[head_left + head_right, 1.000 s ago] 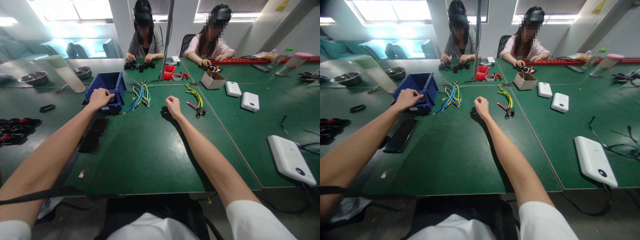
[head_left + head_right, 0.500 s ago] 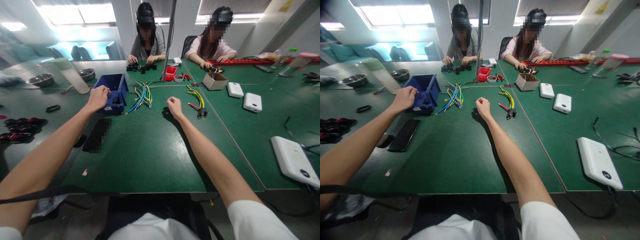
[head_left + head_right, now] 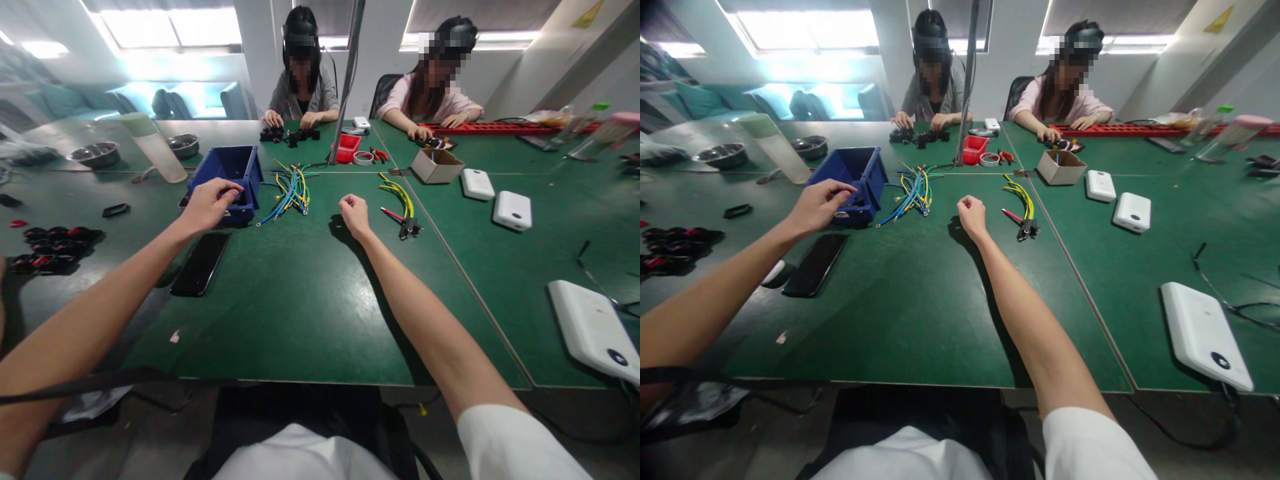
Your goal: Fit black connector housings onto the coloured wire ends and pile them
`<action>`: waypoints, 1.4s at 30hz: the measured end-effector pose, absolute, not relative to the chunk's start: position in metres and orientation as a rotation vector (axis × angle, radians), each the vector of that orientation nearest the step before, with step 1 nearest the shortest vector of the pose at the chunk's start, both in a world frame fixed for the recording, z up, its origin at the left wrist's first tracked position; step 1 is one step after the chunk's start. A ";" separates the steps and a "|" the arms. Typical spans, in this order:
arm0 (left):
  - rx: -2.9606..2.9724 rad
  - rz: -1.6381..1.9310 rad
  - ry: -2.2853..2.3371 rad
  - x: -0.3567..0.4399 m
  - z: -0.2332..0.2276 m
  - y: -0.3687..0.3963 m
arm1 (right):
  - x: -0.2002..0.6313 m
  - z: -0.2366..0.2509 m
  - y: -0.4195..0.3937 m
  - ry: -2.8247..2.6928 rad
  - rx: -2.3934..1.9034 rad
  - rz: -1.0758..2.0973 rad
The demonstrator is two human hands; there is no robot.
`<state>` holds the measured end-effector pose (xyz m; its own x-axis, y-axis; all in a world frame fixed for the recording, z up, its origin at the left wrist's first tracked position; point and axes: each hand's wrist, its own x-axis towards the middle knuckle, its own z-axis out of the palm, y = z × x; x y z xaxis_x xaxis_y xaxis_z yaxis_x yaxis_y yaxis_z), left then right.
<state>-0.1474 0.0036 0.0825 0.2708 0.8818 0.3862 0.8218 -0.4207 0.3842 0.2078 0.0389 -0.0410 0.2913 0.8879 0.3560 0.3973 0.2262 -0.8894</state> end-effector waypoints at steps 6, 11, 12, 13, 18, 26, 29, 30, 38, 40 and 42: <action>2.287 0.896 1.399 -0.121 0.065 -0.033 | 0.206 -0.035 0.034 -1.308 -1.381 0.541; 2.230 0.856 1.282 -0.098 0.049 -0.058 | 0.204 -0.025 0.025 -1.313 -1.413 0.558; 2.211 0.846 1.268 -0.094 0.047 -0.062 | 0.203 -0.023 0.023 -1.314 -1.417 0.560; 2.190 0.831 1.256 -0.090 0.045 -0.067 | 0.203 -0.022 0.022 -1.315 -1.418 0.562; 1.994 0.864 1.199 -0.077 0.035 -0.086 | 0.202 -0.021 0.021 -1.318 -1.416 0.569; 1.828 0.911 1.161 -0.067 0.020 -0.099 | 0.202 -0.024 0.023 -1.331 -1.388 0.579; 1.817 0.891 1.200 -0.067 0.012 -0.102 | 0.202 -0.024 0.023 -1.347 -1.390 0.581; 1.814 0.869 1.207 -0.067 0.010 -0.103 | 0.202 -0.024 0.024 -1.354 -1.389 0.580; 1.800 0.792 1.137 -0.073 0.006 -0.117 | 0.201 -0.026 0.025 -1.371 -1.400 0.577; 1.800 0.773 1.119 -0.074 0.010 -0.118 | 0.201 -0.027 0.026 -1.375 -1.396 0.578; 1.827 0.733 1.098 -0.076 0.012 -0.118 | 0.201 -0.028 0.027 -1.376 -1.388 0.581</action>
<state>-0.0757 -0.1183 0.0122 0.4400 0.8965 0.0522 0.3920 -0.2440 0.8870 0.2013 0.0268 -0.0279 0.2210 0.9211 0.3205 0.4122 0.2096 -0.8867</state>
